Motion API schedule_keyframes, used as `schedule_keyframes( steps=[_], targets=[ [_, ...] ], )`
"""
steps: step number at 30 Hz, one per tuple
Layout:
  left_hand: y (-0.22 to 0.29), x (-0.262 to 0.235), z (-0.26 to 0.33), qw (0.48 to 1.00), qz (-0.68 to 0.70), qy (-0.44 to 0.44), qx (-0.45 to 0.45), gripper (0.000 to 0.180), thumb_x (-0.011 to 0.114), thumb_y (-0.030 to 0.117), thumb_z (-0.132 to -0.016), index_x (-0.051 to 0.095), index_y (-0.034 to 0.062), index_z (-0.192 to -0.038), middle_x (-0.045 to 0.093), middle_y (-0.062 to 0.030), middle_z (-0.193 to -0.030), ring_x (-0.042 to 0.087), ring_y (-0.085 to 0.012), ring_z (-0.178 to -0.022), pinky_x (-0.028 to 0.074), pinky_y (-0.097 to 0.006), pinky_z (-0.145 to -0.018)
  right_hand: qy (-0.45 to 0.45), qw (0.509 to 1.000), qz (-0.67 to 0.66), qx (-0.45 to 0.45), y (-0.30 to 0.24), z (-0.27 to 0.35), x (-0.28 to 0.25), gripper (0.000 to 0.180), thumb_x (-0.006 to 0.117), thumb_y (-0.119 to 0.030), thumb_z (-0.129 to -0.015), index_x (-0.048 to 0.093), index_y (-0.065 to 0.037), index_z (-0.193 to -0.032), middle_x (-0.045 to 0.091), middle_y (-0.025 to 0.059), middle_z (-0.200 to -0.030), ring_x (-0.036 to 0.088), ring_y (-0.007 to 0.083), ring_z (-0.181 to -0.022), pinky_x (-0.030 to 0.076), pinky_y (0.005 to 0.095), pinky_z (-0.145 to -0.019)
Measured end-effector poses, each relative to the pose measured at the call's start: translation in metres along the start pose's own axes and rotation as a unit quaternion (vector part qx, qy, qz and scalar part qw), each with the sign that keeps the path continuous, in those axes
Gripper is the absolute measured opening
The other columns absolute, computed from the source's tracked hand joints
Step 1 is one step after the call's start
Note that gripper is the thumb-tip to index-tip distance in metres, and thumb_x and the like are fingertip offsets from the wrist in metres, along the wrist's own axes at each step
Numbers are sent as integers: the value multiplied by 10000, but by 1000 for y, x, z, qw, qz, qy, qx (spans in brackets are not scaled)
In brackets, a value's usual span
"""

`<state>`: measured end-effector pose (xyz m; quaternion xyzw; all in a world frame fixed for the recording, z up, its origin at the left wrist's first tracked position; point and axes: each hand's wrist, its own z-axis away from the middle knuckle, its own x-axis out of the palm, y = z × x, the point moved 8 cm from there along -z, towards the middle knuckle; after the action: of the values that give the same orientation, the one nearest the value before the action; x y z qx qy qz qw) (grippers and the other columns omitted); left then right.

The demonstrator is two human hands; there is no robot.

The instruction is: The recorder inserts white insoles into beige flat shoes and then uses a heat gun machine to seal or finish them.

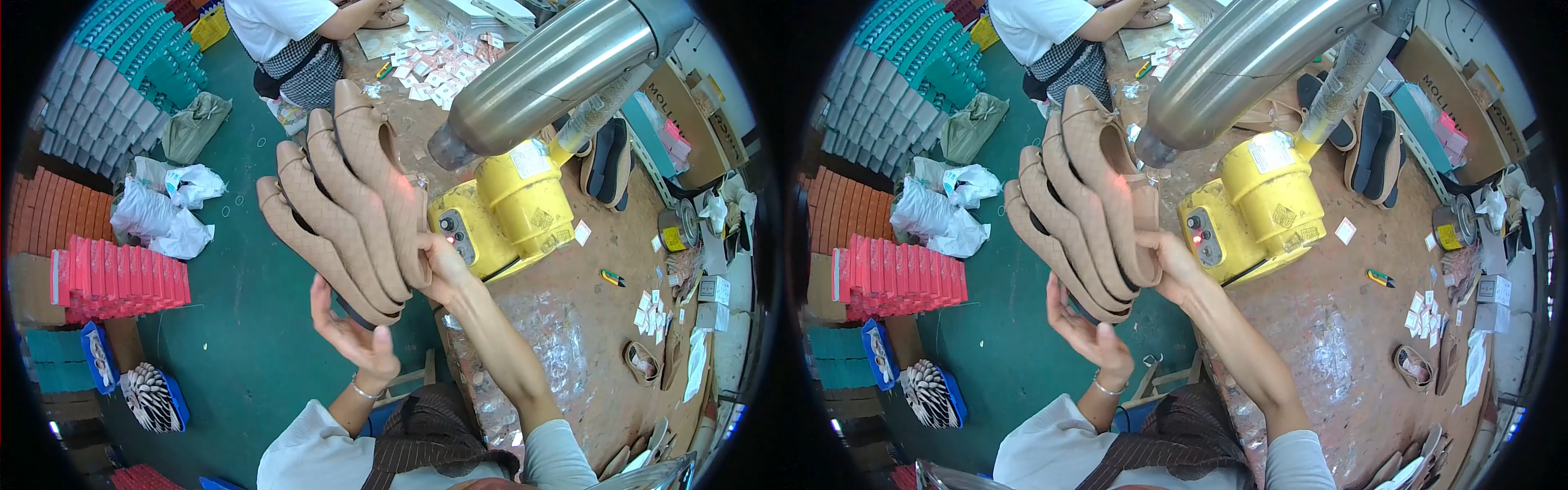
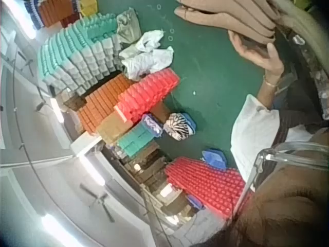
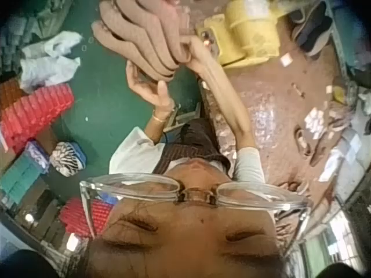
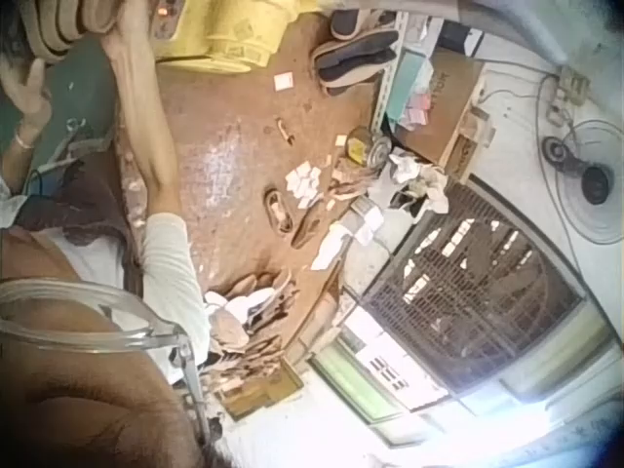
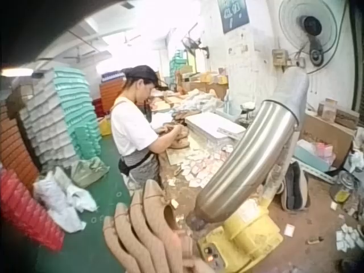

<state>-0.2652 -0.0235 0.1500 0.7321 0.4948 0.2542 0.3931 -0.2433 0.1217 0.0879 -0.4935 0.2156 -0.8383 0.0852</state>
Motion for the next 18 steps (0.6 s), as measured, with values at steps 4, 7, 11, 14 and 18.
schedule_keyframes(
  steps=[4,7,11,14,18],
  targets=[
    [-51,1,4,946,202,-44,-251,1001,720,460,-845,174,-19,-1534,221,-185,-1582,250,-317,-1453,212,-447,-1189,56,981,149,-115,-4,18,0,434,603,-100,-881,577,15,-1299,641,197,-1254,629,259,-1150,488,365,-986],
    [-81,13,33,890,238,-77,-380,790,612,380,-941,233,-1,-1521,331,-152,-1535,334,-273,-1420,283,-421,-1166,165,757,558,-297,-3,54,20,546,602,-277,-928,475,-210,-1455,566,268,-1300,590,426,-1153,465,442,-1006],
    [-108,18,62,556,674,-168,-456,451,493,264,-1000,500,9,-1373,601,-135,-1307,583,-263,-1212,461,-428,-1043,145,638,649,-388,9,103,48,538,614,-256,-932,490,-176,-1450,513,236,-1394,563,431,-1204,449,457,-1030],
    [-119,17,54,704,418,-34,-573,397,513,253,-992,535,-14,-1285,644,-129,-1212,647,-254,-1055,537,-375,-899,54,683,606,-405,14,132,36,448,623,-180,-930,576,-122,-1372,549,209,-1377,551,420,-1236,441,453,-1044],
    [-125,15,32,769,339,-102,-532,454,599,198,-948,508,-28,-1331,640,-130,-1221,642,-235,-1070,511,-368,-939,144,813,483,-292,25,162,-49,263,591,-77,-941,690,-13,-1176,685,172,-1192,633,283,-1150,472,377,-999]
  ],
)
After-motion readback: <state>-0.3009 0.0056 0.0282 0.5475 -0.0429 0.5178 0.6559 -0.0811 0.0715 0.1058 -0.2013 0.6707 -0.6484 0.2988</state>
